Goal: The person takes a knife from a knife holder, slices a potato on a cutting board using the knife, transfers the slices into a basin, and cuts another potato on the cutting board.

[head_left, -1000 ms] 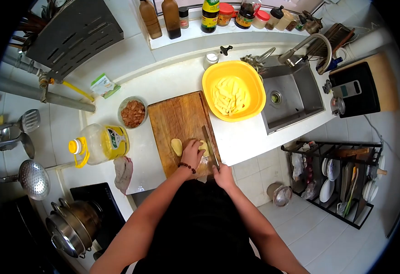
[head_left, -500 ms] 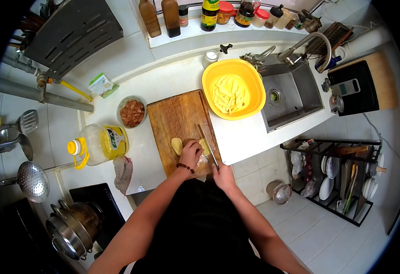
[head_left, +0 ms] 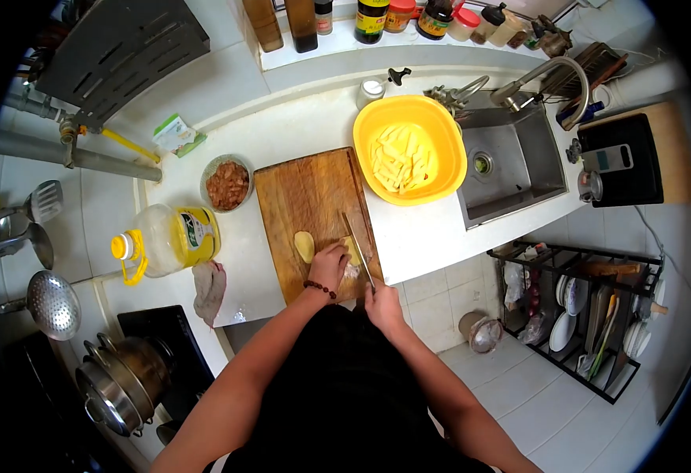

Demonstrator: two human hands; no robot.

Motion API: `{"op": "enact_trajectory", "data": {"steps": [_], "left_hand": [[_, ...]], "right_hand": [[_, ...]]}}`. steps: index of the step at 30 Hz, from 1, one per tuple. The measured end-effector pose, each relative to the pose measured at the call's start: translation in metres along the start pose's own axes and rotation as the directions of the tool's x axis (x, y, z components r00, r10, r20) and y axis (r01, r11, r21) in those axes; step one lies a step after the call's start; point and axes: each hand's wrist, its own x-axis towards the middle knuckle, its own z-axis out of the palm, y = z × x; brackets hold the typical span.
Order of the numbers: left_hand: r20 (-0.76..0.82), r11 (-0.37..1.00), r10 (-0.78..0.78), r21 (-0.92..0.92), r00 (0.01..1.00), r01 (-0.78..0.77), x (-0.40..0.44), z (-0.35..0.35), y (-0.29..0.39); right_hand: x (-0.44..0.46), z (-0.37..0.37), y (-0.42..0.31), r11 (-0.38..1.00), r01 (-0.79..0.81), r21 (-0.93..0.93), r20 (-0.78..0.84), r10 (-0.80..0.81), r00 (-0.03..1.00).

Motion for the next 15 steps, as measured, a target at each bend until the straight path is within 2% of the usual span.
{"op": "enact_trajectory", "data": {"steps": [7, 9, 13, 15], "left_hand": [[-0.013, 1.000, -0.012, -0.003, 1.000, 0.012, -0.001, 0.004, -0.001], [-0.024, 1.000, -0.020, -0.011, 1.000, 0.019, -0.004, 0.004, -0.002], [-0.042, 1.000, -0.003, 0.008, 0.999, 0.003, -0.005, 0.004, -0.001], [-0.045, 1.000, 0.006, 0.011, 0.999, -0.005, -0.005, 0.002, 0.000]], "right_hand": [[0.001, -0.008, -0.007, 0.998, -0.059, -0.001, 0.050, 0.059, 0.997], [-0.002, -0.009, -0.012, 0.990, -0.141, 0.013, 0.112, 0.138, 0.984], [-0.005, -0.005, -0.006, 0.994, -0.110, 0.014, 0.095, 0.108, 0.990], [-0.004, -0.007, -0.005, 0.982, -0.189, -0.011, 0.119, 0.188, 0.975]]}}
